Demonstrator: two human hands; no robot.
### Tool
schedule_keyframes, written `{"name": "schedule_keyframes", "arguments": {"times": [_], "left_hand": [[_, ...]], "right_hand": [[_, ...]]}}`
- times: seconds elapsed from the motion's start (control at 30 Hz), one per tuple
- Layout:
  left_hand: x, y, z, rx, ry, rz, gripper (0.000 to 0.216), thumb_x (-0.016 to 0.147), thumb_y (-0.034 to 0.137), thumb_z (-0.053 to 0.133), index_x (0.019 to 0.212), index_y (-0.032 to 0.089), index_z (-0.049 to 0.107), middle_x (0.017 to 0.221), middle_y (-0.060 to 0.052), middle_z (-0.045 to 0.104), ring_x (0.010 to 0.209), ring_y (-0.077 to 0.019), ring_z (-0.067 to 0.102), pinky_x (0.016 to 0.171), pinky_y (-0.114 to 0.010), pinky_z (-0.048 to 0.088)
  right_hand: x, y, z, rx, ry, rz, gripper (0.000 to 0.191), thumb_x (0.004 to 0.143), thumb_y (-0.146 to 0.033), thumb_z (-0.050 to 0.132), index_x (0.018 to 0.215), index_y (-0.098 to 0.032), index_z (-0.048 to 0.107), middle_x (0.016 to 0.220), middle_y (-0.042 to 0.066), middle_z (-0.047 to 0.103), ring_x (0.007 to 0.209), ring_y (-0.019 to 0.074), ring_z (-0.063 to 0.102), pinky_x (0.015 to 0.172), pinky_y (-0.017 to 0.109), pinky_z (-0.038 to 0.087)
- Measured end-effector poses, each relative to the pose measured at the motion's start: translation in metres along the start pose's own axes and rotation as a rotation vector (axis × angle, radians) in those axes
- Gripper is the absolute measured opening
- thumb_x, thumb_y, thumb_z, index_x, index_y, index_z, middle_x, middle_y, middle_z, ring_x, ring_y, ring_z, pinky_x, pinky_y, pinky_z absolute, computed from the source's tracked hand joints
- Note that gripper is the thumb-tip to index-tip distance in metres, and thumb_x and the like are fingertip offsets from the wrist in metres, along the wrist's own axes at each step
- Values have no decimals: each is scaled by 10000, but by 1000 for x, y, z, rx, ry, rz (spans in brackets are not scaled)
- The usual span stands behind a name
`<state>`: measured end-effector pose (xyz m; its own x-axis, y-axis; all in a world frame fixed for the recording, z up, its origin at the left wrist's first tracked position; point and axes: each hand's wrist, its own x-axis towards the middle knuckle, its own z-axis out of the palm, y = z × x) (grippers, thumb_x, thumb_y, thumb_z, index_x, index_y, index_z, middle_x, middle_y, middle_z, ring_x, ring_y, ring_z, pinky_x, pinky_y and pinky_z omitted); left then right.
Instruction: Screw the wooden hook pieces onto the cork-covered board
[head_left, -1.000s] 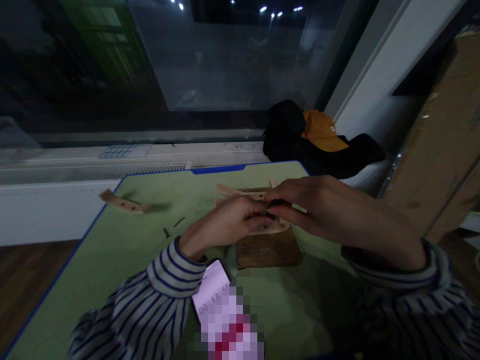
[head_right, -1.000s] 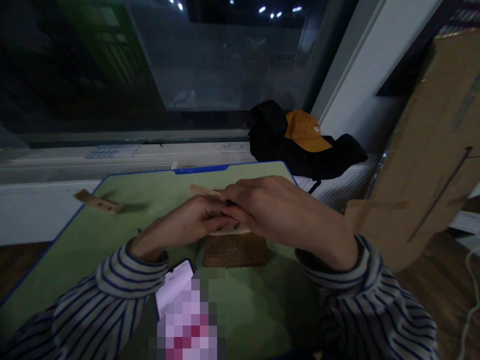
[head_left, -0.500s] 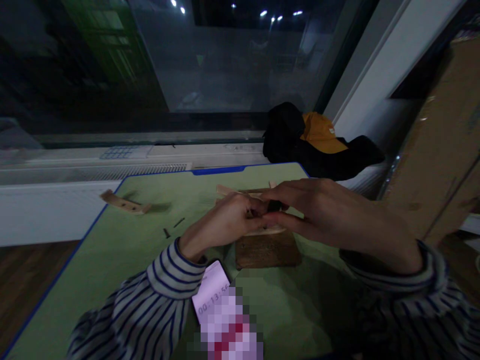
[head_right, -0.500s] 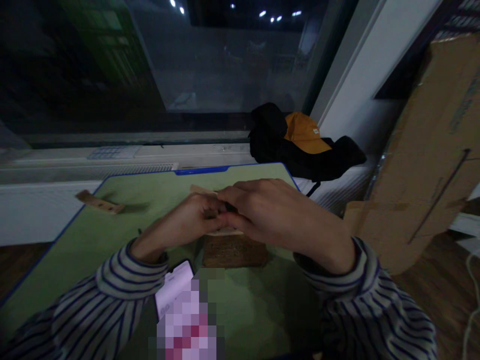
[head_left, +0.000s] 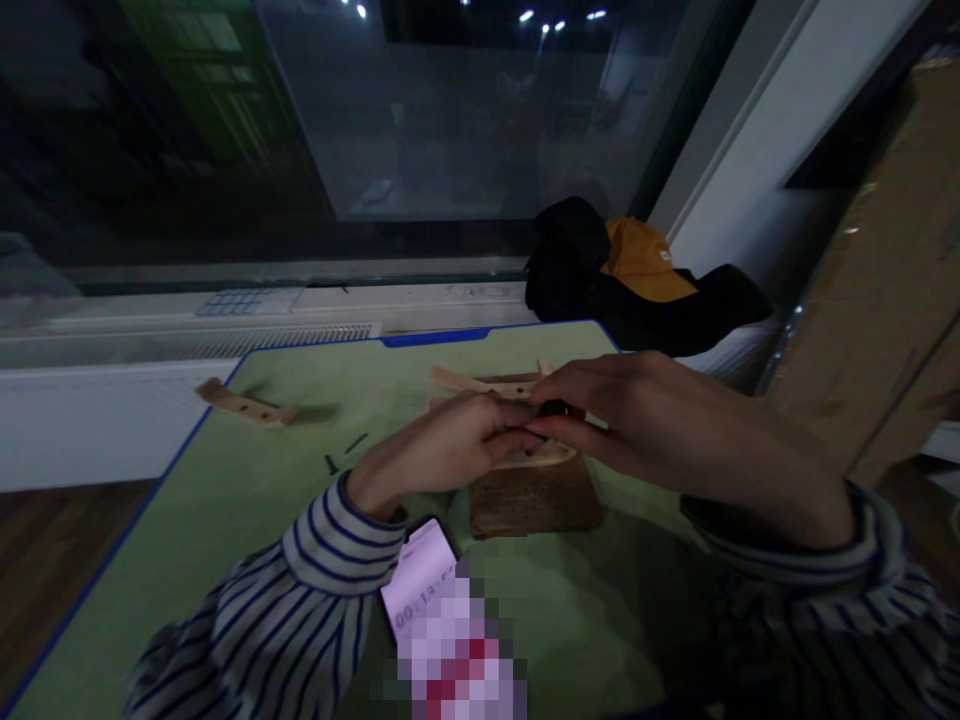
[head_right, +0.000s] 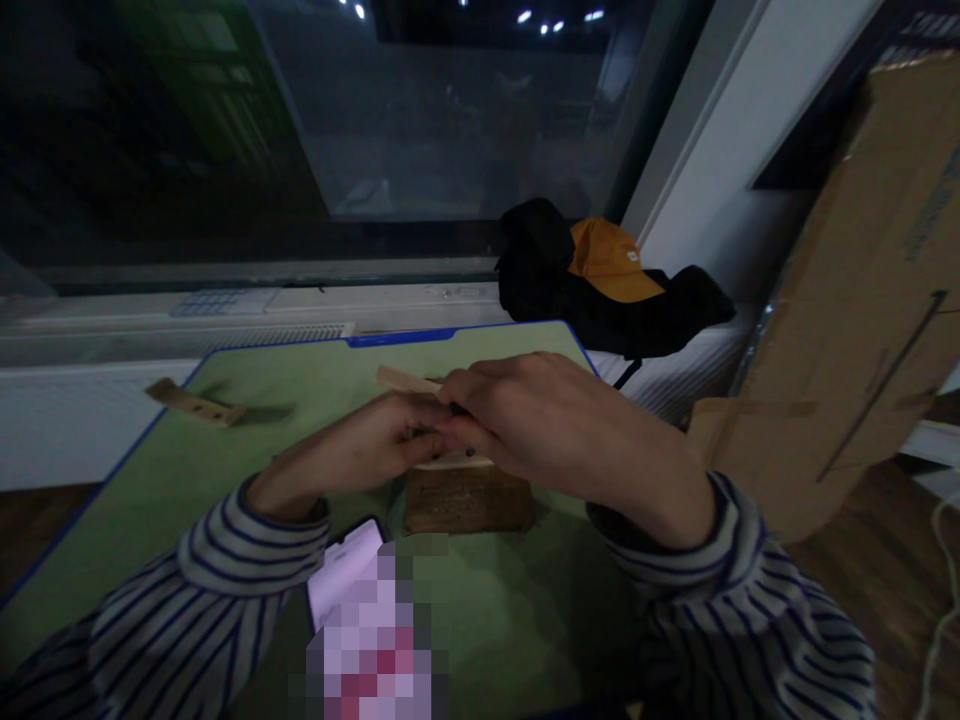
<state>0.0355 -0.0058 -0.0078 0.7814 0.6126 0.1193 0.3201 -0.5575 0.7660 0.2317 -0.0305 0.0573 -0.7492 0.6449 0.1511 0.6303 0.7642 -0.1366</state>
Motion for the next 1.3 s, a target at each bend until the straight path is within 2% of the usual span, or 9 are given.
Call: {"name": "schedule_keyframes", "arguments": {"times": [0.13,0.3,0.37,0.47,0.63,0.9,1.0,1.1,1.3], "left_hand": [[2,0,2,-11,43,7,193,893,296,565,1019,208,681,979,4,705,898,-131,633,790,-238,455],[3,-2,4,42,167,7,162,885,265,573,865,168,702,856,-5,714,746,-116,631,691,-233,448],[3,-2,4,57,133,13,192,898,275,553,863,156,699,857,-14,713,774,-125,634,720,-239,452],[2,-1,2,73,64,6,175,900,255,553,917,162,700,902,-18,713,845,-139,635,766,-250,451],[0,3,0,41,23,-2,171,915,215,521,967,174,679,988,-13,705,902,-132,633,783,-239,453],[3,0,3,6,101,16,162,874,288,589,924,177,696,871,-3,710,768,-120,634,706,-237,458],[3,-2,4,36,106,-9,257,900,344,543,844,142,692,790,-23,695,726,-129,620,689,-253,458],[2,-2,3,40,67,-5,254,913,331,523,900,142,691,856,-36,707,804,-149,631,752,-272,465],[0,1,2,-26,18,-29,200,920,240,505,965,181,690,968,-12,711,861,-134,637,774,-249,466]], "right_hand": [[1,1,1,-30,5,18,227,941,-318,470,1031,-190,635,967,40,698,816,165,665,696,280,476],[0,0,1,-7,12,-7,302,941,-347,465,1192,-210,563,1044,41,676,890,171,655,758,287,485],[-1,0,1,17,18,-40,301,942,-304,463,1217,-209,538,1068,43,664,940,169,644,798,287,480],[-2,1,0,65,6,-64,209,943,-236,446,1080,-194,598,1040,35,668,949,152,641,815,265,473],[-2,2,1,32,-3,-14,228,944,-353,461,967,-187,617,1001,30,695,866,148,666,757,257,485],[0,-1,2,-36,-2,23,235,940,-340,463,1003,-185,629,998,44,701,842,172,674,734,288,494],[-1,-2,0,-2,2,-15,283,932,-328,477,1152,-185,582,1065,63,680,907,187,660,772,307,492],[-1,-3,-1,72,-1,-72,319,929,-226,466,1240,-198,531,1124,59,656,974,172,637,802,291,479],[1,-3,-1,52,-27,3,207,937,-266,474,1024,-177,639,999,54,695,879,166,660,769,283,482]]}}
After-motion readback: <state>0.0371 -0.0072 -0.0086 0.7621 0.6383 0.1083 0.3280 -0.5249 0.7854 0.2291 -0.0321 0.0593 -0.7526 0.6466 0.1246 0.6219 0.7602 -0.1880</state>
